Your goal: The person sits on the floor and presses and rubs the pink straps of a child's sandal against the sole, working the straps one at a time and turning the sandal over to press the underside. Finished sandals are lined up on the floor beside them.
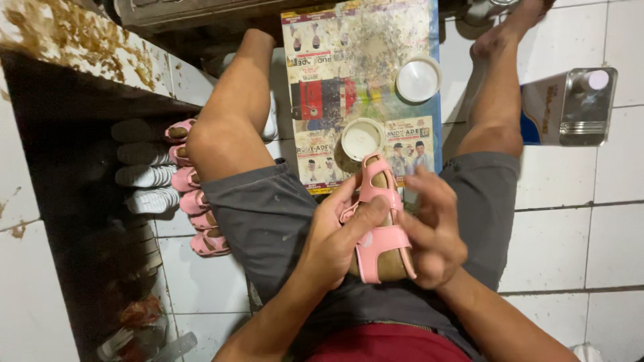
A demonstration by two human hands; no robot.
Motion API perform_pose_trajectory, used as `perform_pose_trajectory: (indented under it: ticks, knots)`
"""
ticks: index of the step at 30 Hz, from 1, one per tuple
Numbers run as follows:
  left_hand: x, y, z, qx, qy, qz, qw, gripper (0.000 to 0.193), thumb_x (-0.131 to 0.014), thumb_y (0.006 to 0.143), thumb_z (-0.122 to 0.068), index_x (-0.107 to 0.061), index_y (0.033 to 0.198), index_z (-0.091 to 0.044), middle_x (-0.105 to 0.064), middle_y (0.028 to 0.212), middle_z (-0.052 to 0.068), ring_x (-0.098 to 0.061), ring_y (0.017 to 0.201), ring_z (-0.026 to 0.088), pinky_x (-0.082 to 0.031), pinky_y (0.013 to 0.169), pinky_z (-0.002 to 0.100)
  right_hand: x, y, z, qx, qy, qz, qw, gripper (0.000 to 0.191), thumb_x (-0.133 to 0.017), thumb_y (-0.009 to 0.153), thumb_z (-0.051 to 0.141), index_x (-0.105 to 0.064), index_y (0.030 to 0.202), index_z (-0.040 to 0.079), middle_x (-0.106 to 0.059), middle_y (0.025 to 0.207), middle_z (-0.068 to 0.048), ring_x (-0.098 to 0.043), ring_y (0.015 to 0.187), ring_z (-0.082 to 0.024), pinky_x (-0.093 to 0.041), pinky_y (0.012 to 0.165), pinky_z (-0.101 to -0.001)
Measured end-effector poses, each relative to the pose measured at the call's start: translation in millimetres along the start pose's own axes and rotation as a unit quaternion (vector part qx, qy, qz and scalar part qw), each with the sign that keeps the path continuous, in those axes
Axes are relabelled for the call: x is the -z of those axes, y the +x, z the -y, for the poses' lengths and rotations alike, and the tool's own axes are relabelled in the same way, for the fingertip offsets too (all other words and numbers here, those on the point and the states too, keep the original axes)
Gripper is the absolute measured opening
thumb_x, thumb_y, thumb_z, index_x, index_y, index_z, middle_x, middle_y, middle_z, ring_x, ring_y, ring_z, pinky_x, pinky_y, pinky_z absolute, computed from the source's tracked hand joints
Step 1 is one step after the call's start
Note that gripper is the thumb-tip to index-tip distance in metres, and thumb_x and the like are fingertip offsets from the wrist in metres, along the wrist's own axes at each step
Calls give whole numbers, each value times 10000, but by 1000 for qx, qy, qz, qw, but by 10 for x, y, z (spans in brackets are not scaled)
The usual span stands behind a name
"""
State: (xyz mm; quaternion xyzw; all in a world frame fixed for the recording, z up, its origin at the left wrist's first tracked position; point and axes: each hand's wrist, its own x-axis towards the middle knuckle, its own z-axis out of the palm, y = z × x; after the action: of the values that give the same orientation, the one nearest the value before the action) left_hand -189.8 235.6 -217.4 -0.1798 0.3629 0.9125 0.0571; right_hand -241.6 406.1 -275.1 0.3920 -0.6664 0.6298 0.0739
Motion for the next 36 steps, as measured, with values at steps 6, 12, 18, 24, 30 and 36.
perform_pose_trajectory:
  ticks: [6, 12, 18, 24, 30, 36]
  knots:
    - [-2, 42, 42, 12, -11, -31, 999, 522, -679, 997, -215, -517, 1426, 34, -662, 1170, 63, -640, 1029, 117, -535, 908, 287, 13, 59, -48, -31, 33, -1, 999, 648, -368, 1121, 557, -695, 1151, -2, -465, 1449, -266, -402, 1451, -406, -325, 1264, -546]
    - [29, 73, 70, 29, -5, -51, 998, 514, -667, 1002, -271, -541, 1401, 26, -672, 1163, 75, -659, 1020, 121, -546, 904, 286, 82, 154, 13, 32, -85, 5, 996, 621, -346, 1097, 573, -733, 1122, 87, -571, 1360, -206, -484, 1398, -364, -380, 1249, -567]
    - [74, 110, 106, 44, -13, -65, 997, 506, -662, 998, -280, -544, 1394, 13, -679, 1134, 83, -667, 994, 132, -553, 884, 295, 40, 120, -12, 95, -97, -39, 990, 593, -398, 1093, 578, -748, 1093, 100, -572, 1300, -181, -497, 1329, -330, -376, 1256, -580]
    - [92, 123, 139, 41, -30, -57, 997, 529, -666, 1003, -279, -526, 1425, 8, -670, 1140, 85, -664, 991, 141, -555, 886, 313, 67, 59, 26, 60, -114, -39, 991, 602, -399, 1101, 540, -766, 1032, 67, -614, 1227, -182, -529, 1284, -320, -384, 1233, -574]
    - [62, 115, 148, 62, -43, -59, 995, 523, -659, 990, -289, -532, 1410, -3, -679, 1166, 67, -671, 1017, 114, -562, 903, 280, 81, 63, 91, -26, -67, 8, 997, 627, -366, 1118, 538, -747, 1083, 41, -611, 1274, -212, -532, 1308, -345, -398, 1227, -566]
    - [97, 89, 169, 132, -80, -24, 988, 437, -612, 1040, -352, -582, 1296, 1, -673, 1070, 86, -674, 935, 143, -576, 823, 292, 27, -69, -95, 80, 7, -16, 997, 652, -330, 1095, 590, -729, 1068, 75, -541, 1397, -251, -456, 1404, -369, -347, 1264, -604]
